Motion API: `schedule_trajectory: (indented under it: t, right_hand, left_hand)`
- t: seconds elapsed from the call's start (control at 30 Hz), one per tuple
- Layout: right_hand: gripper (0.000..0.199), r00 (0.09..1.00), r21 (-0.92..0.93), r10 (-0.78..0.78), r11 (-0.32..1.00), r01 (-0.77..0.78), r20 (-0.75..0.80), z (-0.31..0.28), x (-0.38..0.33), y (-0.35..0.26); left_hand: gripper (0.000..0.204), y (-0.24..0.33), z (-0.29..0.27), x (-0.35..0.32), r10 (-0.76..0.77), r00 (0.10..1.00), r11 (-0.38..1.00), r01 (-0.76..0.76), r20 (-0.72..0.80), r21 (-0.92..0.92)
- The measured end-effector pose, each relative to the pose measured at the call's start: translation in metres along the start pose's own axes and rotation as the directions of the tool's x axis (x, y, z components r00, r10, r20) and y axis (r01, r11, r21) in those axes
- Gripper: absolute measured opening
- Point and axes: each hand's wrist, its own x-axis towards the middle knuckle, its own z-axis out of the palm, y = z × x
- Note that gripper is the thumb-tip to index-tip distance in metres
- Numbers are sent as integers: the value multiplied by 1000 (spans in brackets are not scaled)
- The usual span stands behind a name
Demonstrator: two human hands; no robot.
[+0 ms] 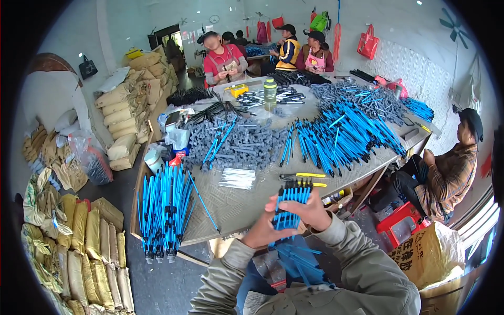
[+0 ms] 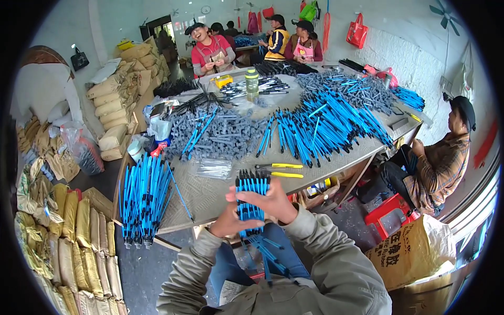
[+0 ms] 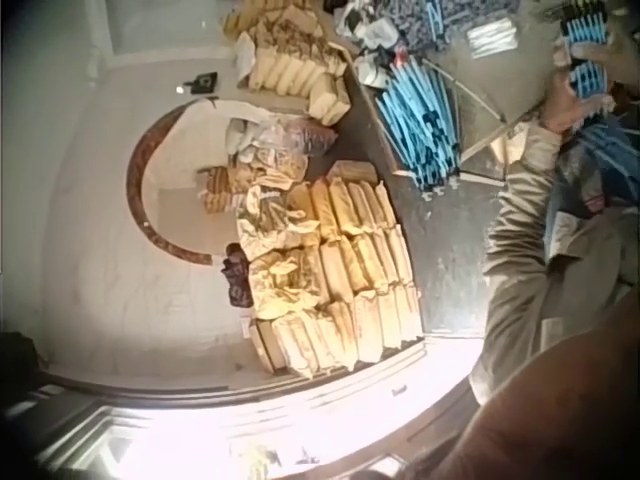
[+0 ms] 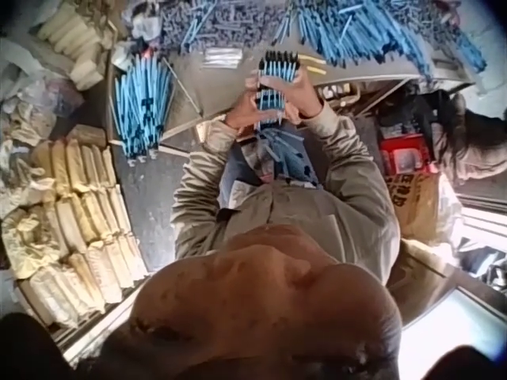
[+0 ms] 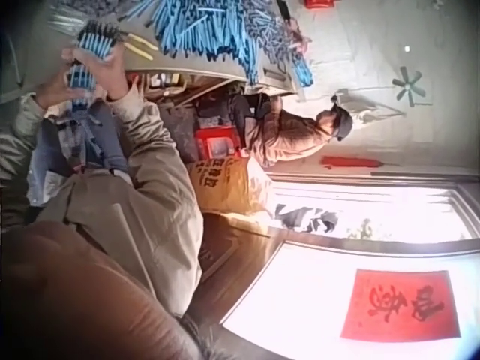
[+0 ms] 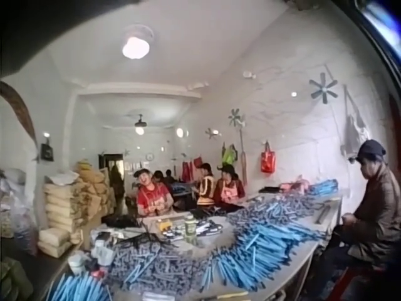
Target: The person assembles an umbrella frame by threading a wire through plastic rib components, attaching them around a central hub, and securing the wire using pliers.
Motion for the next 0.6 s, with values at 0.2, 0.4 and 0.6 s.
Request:
schedule_trajectory:
  t: [0.2,0.4,0.6]
  right_hand:
    - [27,987,-31,66,997,-71,-146,-36,-46,44]
    - [29,885,141,435,899,-416,-166,-62,-80,104]
    - [25,939,-49,328,941,-334,-100,-72,-99,116]
  left_hand:
    - [40,-77,76,-16,-190,980,914,201,66,-352]
    - [30,-140,128,-66,-399,917,810,344,-17,-474]
    - [32,-77,51,-70,-420,907,866,385,-45,-319]
